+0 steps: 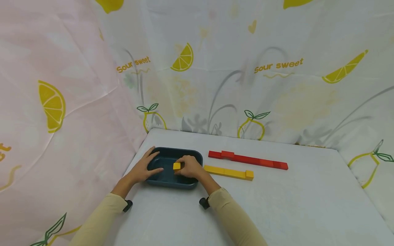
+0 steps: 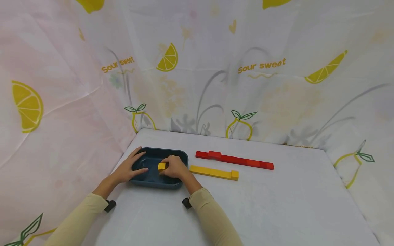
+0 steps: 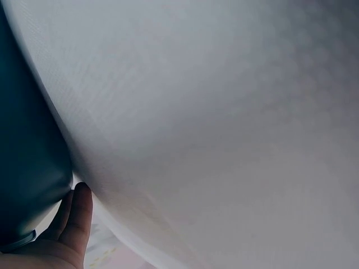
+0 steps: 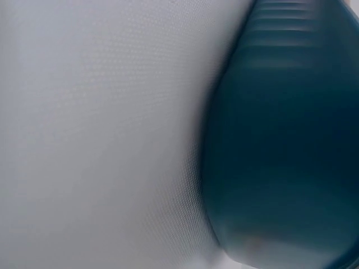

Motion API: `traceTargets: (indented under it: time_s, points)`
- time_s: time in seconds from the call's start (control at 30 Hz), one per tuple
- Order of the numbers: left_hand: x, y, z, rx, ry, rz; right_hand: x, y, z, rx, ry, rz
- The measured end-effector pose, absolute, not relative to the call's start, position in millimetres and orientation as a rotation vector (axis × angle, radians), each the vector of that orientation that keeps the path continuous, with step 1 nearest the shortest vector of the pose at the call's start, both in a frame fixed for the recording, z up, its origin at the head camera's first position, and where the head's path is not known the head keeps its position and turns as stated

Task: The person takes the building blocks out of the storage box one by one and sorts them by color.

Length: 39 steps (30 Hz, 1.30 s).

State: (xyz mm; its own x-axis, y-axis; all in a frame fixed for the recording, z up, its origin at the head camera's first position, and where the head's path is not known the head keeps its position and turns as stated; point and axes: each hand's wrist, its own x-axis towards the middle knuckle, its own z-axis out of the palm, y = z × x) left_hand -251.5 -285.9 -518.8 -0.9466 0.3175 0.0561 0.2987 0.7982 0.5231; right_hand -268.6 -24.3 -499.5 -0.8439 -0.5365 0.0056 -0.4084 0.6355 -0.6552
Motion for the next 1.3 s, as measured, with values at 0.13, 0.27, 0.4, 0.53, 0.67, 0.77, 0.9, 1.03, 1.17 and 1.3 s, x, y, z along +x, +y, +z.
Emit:
traceTargets:
  time_s: [0.13,0.27,0.4,0.53,0.67,0.77,0.9,1.03,1.17,1.3]
  points:
    - [-251,-285,-518,0.506,2.936,0.86,-267,-22,-498,-0.757,2.668,-1.066]
    - [-252,-286,-518,0.503,2.934,0.857,-266,-22,-496,-0.797,2.675,-1.123]
    - [-250,-291,-518,0.484,2.939,0.861,-265,-24,-493,-0.826,2.657,-1.161]
    - [-250,-291,-519,0.488,2.936,0.889,-264,-24,-492,-0.808,2.651,-1.162]
    - [-252,-287,-520,0.508,2.922,0.885,-266,-19,-492,-0.807,2.653,-1.171]
    - [-251,-286,-519,0.499,2.918,0.882,-266,-15,-488,-0.845,2.65,-1.183]
    - [-251,-286,-519,0.494,2.922,0.88,-268,-9,-478,-0.893,2.633,-1.165]
    - [-251,-287,-517,0.514,2.916,0.881,-266,-3,-469,-0.934,2.607,-1.178]
    - [-251,-286,-516,0.51,2.917,0.892,-264,-1,-466,-0.948,2.6,-1.222]
    - [-250,-286,-516,0.5,2.914,0.892,-256,1,-466,-1.018,2.609,-1.246]
